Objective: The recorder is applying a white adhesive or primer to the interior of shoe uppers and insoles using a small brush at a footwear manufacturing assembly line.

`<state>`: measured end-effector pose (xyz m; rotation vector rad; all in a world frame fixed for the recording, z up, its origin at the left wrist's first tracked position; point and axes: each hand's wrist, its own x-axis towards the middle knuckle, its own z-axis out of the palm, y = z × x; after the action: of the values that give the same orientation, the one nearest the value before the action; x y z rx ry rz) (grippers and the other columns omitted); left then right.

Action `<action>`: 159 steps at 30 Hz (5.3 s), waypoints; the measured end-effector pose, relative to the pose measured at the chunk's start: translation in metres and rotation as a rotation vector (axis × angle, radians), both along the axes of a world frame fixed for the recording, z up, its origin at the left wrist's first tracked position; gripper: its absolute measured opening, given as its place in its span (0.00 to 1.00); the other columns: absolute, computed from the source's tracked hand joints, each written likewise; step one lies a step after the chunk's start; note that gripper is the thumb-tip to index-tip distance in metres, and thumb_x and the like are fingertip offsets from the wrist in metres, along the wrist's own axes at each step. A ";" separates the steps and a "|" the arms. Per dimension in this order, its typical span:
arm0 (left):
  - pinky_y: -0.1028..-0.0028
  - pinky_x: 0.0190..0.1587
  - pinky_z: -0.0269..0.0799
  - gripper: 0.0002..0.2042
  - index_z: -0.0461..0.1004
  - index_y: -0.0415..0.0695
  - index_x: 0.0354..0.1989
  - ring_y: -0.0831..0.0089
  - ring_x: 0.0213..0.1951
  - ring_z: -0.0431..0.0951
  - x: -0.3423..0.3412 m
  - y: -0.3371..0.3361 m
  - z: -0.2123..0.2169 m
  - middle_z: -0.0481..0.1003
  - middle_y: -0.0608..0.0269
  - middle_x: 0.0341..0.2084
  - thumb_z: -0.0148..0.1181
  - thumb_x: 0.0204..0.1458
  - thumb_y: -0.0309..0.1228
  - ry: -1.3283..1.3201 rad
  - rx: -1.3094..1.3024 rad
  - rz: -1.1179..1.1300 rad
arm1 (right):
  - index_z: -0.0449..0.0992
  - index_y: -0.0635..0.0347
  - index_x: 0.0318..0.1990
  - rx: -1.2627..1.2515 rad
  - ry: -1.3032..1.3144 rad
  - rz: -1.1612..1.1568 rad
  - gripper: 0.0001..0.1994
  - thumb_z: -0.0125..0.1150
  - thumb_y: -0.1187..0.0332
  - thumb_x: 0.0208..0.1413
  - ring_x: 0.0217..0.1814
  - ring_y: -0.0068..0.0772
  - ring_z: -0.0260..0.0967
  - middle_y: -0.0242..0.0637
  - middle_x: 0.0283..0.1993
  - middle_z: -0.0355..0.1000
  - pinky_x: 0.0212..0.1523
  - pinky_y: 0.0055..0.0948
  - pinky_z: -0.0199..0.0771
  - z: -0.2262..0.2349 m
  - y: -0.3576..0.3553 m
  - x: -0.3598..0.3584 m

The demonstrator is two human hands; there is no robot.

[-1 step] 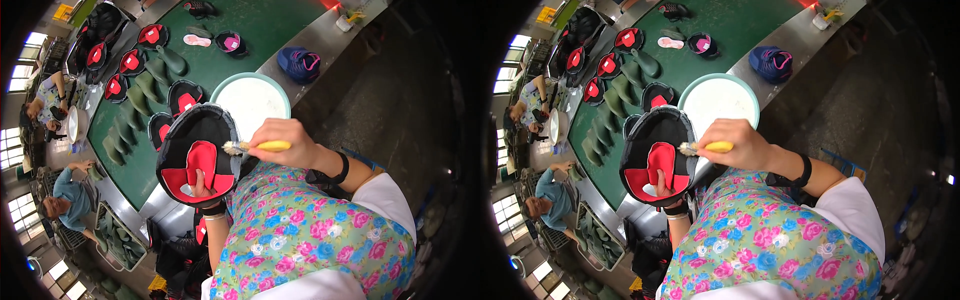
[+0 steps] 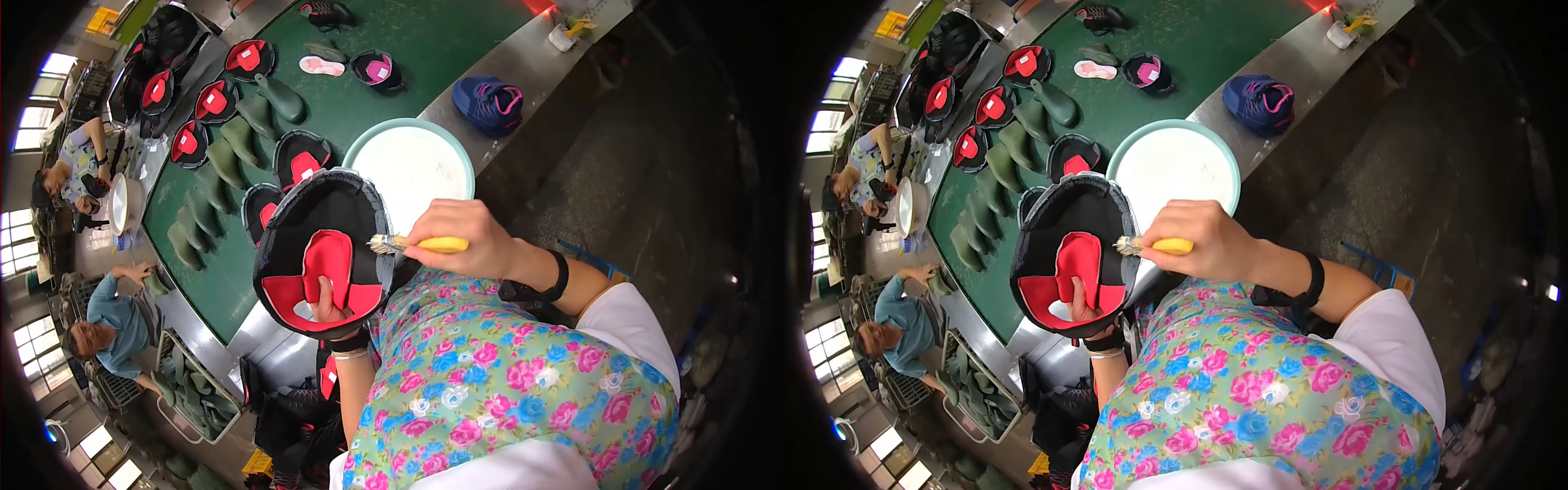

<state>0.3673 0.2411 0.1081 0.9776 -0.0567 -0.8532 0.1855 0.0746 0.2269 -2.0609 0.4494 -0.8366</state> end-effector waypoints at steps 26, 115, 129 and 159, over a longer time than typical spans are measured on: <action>0.64 0.47 0.72 0.14 0.70 0.34 0.42 0.59 0.39 0.77 0.024 0.087 -0.036 0.75 0.50 0.36 0.53 0.45 0.23 0.477 0.238 -0.269 | 0.78 0.61 0.28 -0.035 0.439 -0.249 0.06 0.65 0.69 0.41 0.34 0.41 0.72 0.42 0.29 0.74 0.39 0.33 0.72 -0.153 -0.024 -0.001; 0.66 0.51 0.67 0.27 0.70 0.39 0.50 0.61 0.47 0.73 0.223 0.362 -0.243 0.74 0.53 0.43 0.62 0.45 0.43 -0.437 1.136 -0.126 | 0.72 0.68 0.30 0.571 0.456 -0.060 0.09 0.55 0.69 0.56 0.24 0.21 0.64 0.37 0.30 0.70 0.25 0.19 0.63 -0.078 0.126 0.194; 0.57 0.45 0.67 0.19 0.64 0.38 0.43 0.46 0.44 0.72 0.205 0.385 -0.194 0.73 0.41 0.39 0.55 0.49 0.39 -0.388 1.379 -0.273 | 0.73 0.64 0.36 0.409 0.363 0.315 0.07 0.50 0.70 0.59 0.37 0.23 0.68 0.34 0.34 0.71 0.40 0.21 0.66 -0.067 0.171 0.247; 0.72 0.61 0.55 0.33 0.39 0.49 0.68 0.73 0.62 0.54 0.143 0.242 -0.019 0.50 0.63 0.64 0.47 0.55 0.22 -0.391 -0.171 0.083 | 0.75 0.59 0.44 0.011 0.550 0.914 0.21 0.71 0.70 0.39 0.34 0.39 0.70 0.40 0.32 0.72 0.37 0.28 0.70 -0.045 0.227 0.255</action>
<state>0.5107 0.4832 0.0888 0.9661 -0.4143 -0.5615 0.4402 0.3016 0.1821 -2.1407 -0.2246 0.2778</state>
